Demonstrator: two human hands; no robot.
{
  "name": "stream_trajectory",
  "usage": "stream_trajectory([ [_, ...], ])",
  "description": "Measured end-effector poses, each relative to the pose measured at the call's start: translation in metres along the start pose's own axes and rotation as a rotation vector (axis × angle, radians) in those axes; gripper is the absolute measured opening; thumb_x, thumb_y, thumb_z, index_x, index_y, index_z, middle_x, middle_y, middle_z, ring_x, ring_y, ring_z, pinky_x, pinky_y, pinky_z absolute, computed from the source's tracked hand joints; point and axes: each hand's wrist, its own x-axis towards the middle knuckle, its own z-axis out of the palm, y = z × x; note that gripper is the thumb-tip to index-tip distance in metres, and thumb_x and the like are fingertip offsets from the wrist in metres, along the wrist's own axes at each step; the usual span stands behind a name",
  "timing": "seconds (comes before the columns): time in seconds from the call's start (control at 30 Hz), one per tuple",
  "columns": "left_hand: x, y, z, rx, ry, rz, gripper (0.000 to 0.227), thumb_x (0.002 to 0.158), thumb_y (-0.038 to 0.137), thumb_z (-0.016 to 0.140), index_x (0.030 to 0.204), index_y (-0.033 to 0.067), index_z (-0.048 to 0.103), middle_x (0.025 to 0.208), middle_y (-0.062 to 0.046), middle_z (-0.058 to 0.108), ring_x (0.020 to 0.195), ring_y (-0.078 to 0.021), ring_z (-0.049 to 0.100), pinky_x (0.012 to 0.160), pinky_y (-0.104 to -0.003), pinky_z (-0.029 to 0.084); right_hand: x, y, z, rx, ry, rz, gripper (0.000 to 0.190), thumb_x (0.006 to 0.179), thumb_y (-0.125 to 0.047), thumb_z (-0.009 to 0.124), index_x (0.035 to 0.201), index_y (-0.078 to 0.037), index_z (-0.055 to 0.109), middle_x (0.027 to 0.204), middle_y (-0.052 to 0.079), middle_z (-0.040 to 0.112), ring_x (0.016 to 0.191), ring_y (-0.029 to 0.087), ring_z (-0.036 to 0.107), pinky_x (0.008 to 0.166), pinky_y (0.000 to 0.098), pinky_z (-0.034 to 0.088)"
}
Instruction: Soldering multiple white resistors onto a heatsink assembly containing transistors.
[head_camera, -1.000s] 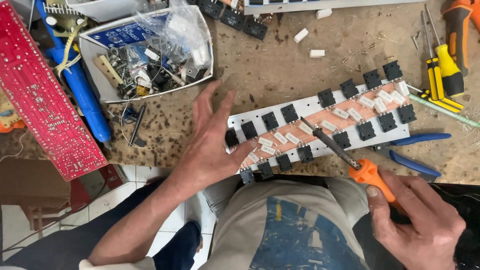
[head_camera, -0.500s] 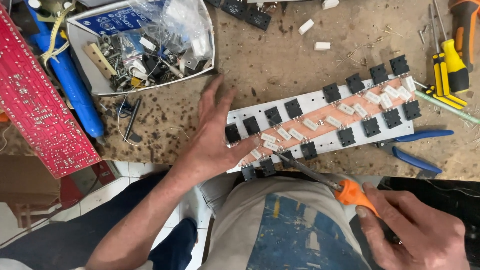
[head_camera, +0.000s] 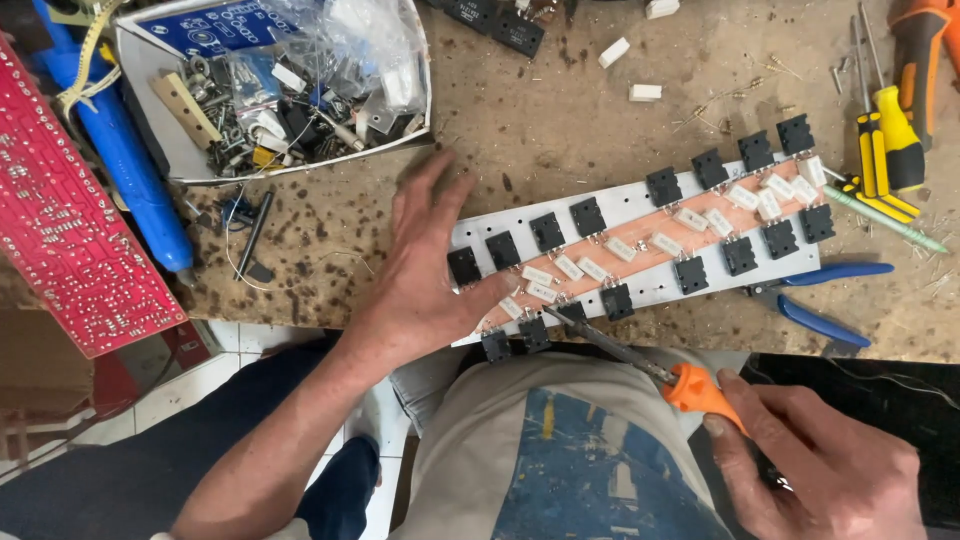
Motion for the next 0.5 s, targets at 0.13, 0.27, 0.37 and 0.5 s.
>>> stream_trajectory([
  [0.13,-0.007,-0.005,0.005,0.023,0.114,0.207,0.075,0.083,0.029,0.08,0.144,0.0013,0.047,0.158,-0.023,0.03,0.149,-0.0395,0.029,0.121,-0.063,0.029,-0.003,0.002,0.001,-0.024,-0.012,0.0,0.032,0.091,-0.02,0.07,0.115,0.0,0.077,0.096,0.015,0.073,0.066,0.023,0.068,0.06,0.0346,0.055],
  [0.27,-0.011,-0.002,0.005,-0.006,0.154,0.268,0.062,0.084,0.018,0.081,0.138,0.0002,0.056,0.155,-0.022,0.039,0.146,-0.041,0.037,0.119,-0.062,0.033,-0.002,0.0,0.0,0.004,-0.009,0.021,0.029,0.09,-0.02,0.07,0.111,-0.001,0.077,0.096,0.014,0.073,0.067,0.023,0.069,0.06,0.0348,0.055],
  [0.37,-0.01,-0.006,0.007,0.056,0.194,0.242,0.067,0.081,0.029,0.085,0.133,-0.0034,0.059,0.152,-0.021,0.044,0.142,-0.0393,0.043,0.117,-0.059,0.038,-0.002,0.004,0.001,0.002,-0.032,0.024,0.031,0.09,-0.021,0.069,0.114,-0.001,0.076,0.102,0.015,0.074,0.071,0.025,0.071,0.064,0.037,0.057],
  [0.5,-0.015,-0.003,0.008,0.124,0.235,0.294,0.064,0.085,0.028,0.084,0.132,-0.0033,0.057,0.152,-0.025,0.042,0.14,-0.0423,0.045,0.115,-0.063,0.041,0.001,-0.003,0.002,0.015,-0.007,0.018,0.028,0.09,-0.019,0.07,0.11,-0.001,0.077,0.097,0.014,0.073,0.066,0.023,0.069,0.06,0.034,0.054],
])
